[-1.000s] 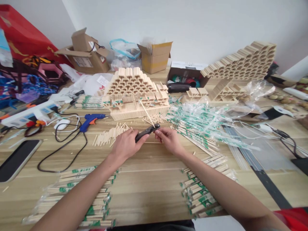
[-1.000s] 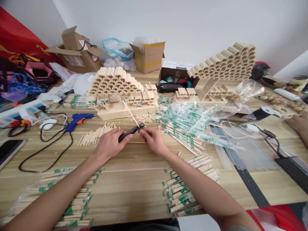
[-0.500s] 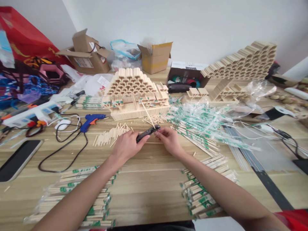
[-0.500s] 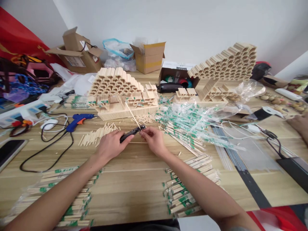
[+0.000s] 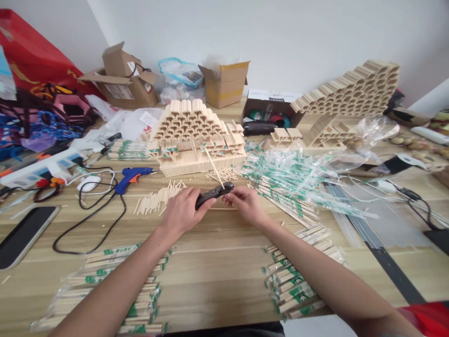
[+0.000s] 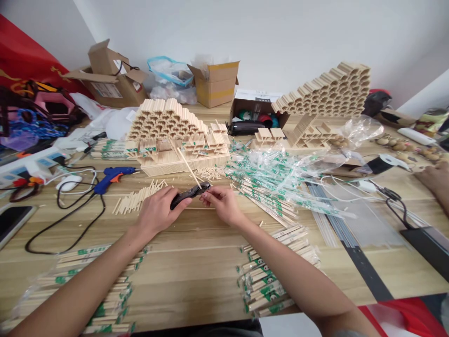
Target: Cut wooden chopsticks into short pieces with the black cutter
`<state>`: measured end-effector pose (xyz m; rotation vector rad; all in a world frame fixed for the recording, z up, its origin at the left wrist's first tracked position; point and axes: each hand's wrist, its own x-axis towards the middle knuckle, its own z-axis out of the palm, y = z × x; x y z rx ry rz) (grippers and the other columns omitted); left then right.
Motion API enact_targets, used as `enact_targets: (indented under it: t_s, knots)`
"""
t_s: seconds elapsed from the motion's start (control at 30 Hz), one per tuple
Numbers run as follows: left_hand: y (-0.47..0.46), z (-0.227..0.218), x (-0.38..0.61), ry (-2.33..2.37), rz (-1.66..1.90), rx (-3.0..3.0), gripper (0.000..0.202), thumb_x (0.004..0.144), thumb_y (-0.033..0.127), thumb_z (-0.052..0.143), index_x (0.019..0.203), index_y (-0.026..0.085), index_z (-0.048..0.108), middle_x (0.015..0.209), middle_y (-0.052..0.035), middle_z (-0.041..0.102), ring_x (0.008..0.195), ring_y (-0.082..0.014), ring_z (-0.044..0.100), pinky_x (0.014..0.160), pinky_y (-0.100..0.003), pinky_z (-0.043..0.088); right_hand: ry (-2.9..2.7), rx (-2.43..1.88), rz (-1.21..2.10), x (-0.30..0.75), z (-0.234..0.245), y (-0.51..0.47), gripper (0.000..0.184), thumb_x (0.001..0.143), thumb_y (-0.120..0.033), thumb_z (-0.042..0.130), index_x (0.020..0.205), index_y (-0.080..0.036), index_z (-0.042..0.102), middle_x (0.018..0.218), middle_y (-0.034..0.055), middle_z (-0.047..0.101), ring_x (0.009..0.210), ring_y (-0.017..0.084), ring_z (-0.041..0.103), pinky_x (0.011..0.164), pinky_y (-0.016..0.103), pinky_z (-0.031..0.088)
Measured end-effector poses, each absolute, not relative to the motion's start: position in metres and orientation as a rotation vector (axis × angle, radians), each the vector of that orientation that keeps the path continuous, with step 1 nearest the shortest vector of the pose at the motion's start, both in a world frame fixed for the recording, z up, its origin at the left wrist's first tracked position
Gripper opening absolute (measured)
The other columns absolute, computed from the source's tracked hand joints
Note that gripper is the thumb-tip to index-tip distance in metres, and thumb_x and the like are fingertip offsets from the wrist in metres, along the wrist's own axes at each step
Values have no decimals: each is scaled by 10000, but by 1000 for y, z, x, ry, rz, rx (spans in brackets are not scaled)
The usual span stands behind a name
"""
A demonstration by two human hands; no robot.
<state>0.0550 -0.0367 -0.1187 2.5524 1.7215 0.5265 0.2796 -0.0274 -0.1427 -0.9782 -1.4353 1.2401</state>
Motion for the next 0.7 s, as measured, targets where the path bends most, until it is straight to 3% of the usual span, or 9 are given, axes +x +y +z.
enact_targets:
  t_s: [0.2,0.5,0.7]
  knots:
    - [-36,-119,55,1685,528,2562,560,1011,660,359,887,190,637,889,-86,678,861,-255,669,678,-338,452,-1464,-986,1228,279,-147,-27,388,867,-577,722,765,-202,729,688,27,686,608,164,608,602,305,522]
    - [-35,-124,56,1593,627,2520,552,1016,641,382,1129,167,641,1058,-105,694,976,-270,675,784,-366,523,-1352,-1040,1206,275,-151,-29,263,788,-419,796,725,-189,685,649,7,677,576,140,580,565,264,461]
    - [-36,-126,58,1580,673,2498,518,1017,616,411,1140,173,652,1066,-109,702,989,-275,679,805,-381,539,-1308,-1037,1195,275,-151,-28,192,754,-331,806,701,-188,690,645,-5,683,577,130,572,574,255,447]
